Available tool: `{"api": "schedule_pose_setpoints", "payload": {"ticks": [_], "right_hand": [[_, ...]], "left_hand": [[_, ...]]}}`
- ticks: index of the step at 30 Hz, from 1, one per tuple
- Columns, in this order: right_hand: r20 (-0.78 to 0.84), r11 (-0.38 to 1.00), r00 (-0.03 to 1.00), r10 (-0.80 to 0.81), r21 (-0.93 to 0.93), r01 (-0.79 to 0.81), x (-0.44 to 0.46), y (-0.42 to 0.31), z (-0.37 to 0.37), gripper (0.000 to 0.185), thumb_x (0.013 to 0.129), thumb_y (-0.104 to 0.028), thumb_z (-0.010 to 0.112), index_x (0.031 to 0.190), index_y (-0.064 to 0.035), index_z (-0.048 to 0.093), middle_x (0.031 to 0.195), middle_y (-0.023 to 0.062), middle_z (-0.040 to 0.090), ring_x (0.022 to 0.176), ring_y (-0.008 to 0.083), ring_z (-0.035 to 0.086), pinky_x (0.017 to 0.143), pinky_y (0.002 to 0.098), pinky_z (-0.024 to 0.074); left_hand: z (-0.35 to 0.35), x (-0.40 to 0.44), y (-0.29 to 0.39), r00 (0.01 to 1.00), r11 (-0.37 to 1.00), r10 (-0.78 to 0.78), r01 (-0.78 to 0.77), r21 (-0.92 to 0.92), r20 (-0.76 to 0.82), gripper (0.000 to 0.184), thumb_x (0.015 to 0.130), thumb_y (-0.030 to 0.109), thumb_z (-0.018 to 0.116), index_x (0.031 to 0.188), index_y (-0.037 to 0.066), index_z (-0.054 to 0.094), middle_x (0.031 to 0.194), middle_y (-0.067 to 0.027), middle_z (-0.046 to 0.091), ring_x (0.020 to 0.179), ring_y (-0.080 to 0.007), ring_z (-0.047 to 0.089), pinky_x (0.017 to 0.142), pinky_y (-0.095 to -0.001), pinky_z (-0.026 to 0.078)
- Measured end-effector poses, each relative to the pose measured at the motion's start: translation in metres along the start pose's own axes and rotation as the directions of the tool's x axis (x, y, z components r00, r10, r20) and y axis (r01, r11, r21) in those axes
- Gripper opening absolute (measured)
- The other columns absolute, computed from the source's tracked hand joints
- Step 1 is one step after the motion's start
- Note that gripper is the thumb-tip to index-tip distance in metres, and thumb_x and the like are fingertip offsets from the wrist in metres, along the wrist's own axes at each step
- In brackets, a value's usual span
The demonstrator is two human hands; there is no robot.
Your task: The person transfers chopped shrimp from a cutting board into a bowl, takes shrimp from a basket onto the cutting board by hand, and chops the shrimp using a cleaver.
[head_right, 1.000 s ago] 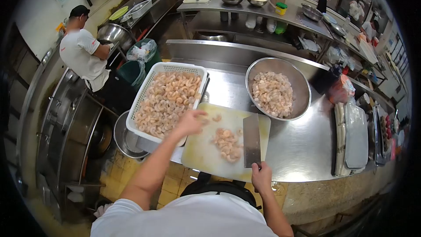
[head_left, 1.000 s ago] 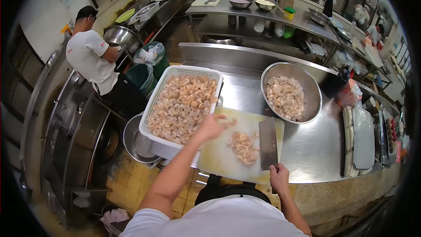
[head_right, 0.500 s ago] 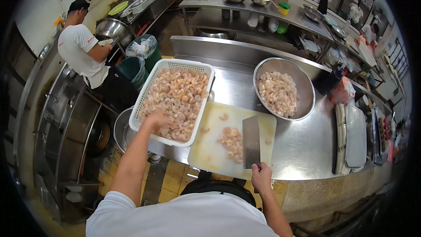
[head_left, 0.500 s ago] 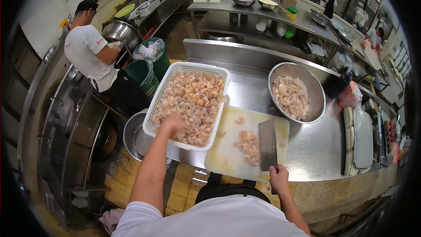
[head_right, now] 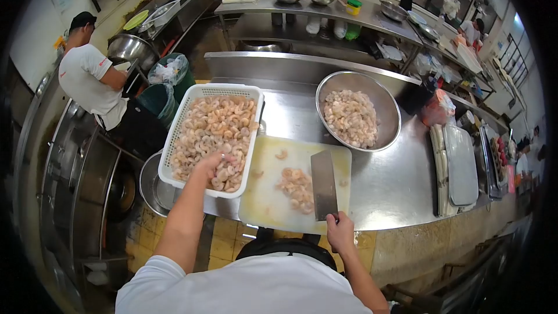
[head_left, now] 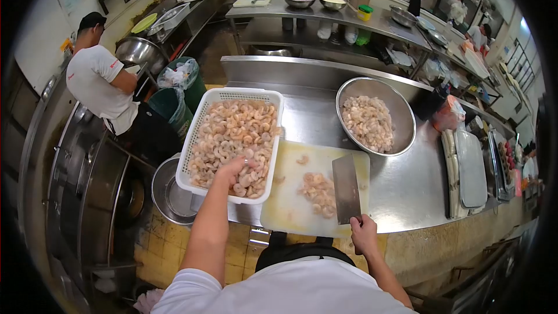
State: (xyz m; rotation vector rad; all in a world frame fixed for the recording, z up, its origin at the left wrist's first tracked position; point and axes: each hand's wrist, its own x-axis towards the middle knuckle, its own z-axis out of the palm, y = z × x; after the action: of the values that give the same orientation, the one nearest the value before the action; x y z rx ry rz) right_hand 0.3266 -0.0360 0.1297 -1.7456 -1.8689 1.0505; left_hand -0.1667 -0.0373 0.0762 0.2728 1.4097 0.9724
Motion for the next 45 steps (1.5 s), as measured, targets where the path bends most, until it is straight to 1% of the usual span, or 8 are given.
{"api": "schedule_pose_setpoints", "payload": {"ticks": [3, 13, 18, 26, 33, 35, 38, 45], "right_hand": [[0.003, 0.999, 1.0, 0.024, 0.025, -0.025, 0.001, 0.006, -0.003, 0.032, 0.099, -0.023, 0.069, 0.099, 0.0083, 0.069, 0.082, 0.0287, 0.07, 0.075, 0.0409, 0.071, 0.072, 0.0471, 0.0552], [-0.186, 0.966, 0.98, -0.078, -0.258, 0.028, 0.014, 0.019, -0.033, 0.023, 0.098, -0.019, 0.063, 0.097, 0.0028, 0.07, 0.09, 0.0281, 0.071, 0.085, 0.0482, 0.069, 0.073, 0.0552, 0.0534], [-0.302, 0.904, 0.922, -0.243, -0.414, 0.102, 0.02, 0.046, -0.031, 0.021, 0.098, -0.017, 0.059, 0.108, -0.0041, 0.073, 0.098, 0.0248, 0.07, 0.085, 0.0456, 0.07, 0.074, 0.0576, 0.0545], [-0.009, 0.907, 0.973, -0.229, -0.364, 0.21, -0.001, 0.019, 0.003, 0.03, 0.099, -0.017, 0.058, 0.121, -0.0061, 0.074, 0.099, 0.0246, 0.07, 0.085, 0.0473, 0.071, 0.076, 0.0574, 0.0569], [-0.073, 0.865, 0.959, -0.274, -0.454, 0.213, 0.046, 0.019, 0.007, 0.031, 0.1, -0.015, 0.058, 0.127, -0.0046, 0.07, 0.097, 0.0242, 0.071, 0.082, 0.0473, 0.071, 0.074, 0.0574, 0.0573], [-0.011, 0.848, 0.958, -0.286, -0.469, 0.247, 0.047, 0.021, 0.019, 0.03, 0.1, -0.016, 0.058, 0.124, -0.0031, 0.069, 0.096, 0.0248, 0.07, 0.083, 0.0473, 0.07, 0.075, 0.0568, 0.0571], [0.079, 0.853, 0.95, -0.304, -0.422, 0.308, 0.022, 0.02, 0.044, 0.027, 0.1, -0.017, 0.059, 0.119, -0.0003, 0.07, 0.094, 0.0256, 0.069, 0.084, 0.0475, 0.07, 0.077, 0.0562, 0.0565], [0.133, 0.949, 0.959, -0.249, -0.166, 0.269, 0.004, 0.01, 0.029, 0.04, 0.101, -0.03, 0.065, 0.124, 0.0024, 0.068, 0.099, 0.028, 0.072, 0.087, 0.0487, 0.07, 0.08, 0.0544, 0.0564]], "left_hand": [[0.01, -0.012, 0.017, 0.986, 0.998, 0.022, -0.032, -0.061, -0.165, 0.051, 0.081, 0.019, 0.082, 0.128, 0.017, 0.063, 0.113, -0.0018, 0.073, 0.09, -0.0177, 0.075, 0.066, -0.0388, 0.065], [0.127, -0.062, 0.069, 0.969, 0.974, 0.216, -0.205, -0.098, 0.119, 0.041, 0.089, 0.011, 0.078, 0.128, 0.009, 0.066, 0.108, -0.0054, 0.075, 0.083, -0.0198, 0.073, 0.059, -0.0335, 0.059], [0.175, 0.026, -0.004, 0.961, 0.929, 0.184, -0.239, 0.284, 0.207, 0.043, 0.087, 0.009, 0.078, 0.129, 0.006, 0.069, 0.106, -0.0087, 0.077, 0.081, -0.0186, 0.072, 0.068, -0.0337, 0.057], [0.223, -0.042, 0.006, 0.962, 0.514, 0.258, -0.212, 0.831, 0.086, 0.042, 0.086, 0.016, 0.073, 0.128, 0.015, 0.078, 0.099, -0.0158, 0.08, 0.088, -0.0296, 0.076, 0.083, -0.0407, 0.06], [0.125, -0.059, 0.03, 0.624, 0.499, 0.758, -0.367, 0.785, -0.19, 0.032, 0.091, 0.024, 0.075, 0.119, 0.009, 0.08, 0.117, -0.021, 0.077, 0.107, -0.0344, 0.074, 0.095, -0.0428, 0.058], [0.069, -0.053, 0.03, 0.63, 0.463, 0.729, -0.165, 0.871, -0.268, 0.057, 0.084, 0.035, 0.082, 0.135, 0.012, 0.072, 0.128, -0.0187, 0.073, 0.119, -0.0354, 0.069, 0.105, -0.0446, 0.054], [-0.01, -0.033, 0.006, 0.897, 0.414, 0.321, 0.155, 0.897, -0.303, 0.091, 0.076, 0.045, 0.084, 0.157, 0.016, 0.053, 0.143, -0.0231, 0.065, 0.133, -0.0388, 0.063, 0.116, -0.0445, 0.047], [0.0, -0.012, -0.017, 0.948, 0.3, 0.166, 0.215, 0.929, -0.273, 0.104, 0.07, 0.045, 0.083, 0.162, 0.014, 0.044, 0.157, -0.036, 0.046, 0.137, -0.0481, 0.057, 0.117, -0.0473, 0.047]]}}
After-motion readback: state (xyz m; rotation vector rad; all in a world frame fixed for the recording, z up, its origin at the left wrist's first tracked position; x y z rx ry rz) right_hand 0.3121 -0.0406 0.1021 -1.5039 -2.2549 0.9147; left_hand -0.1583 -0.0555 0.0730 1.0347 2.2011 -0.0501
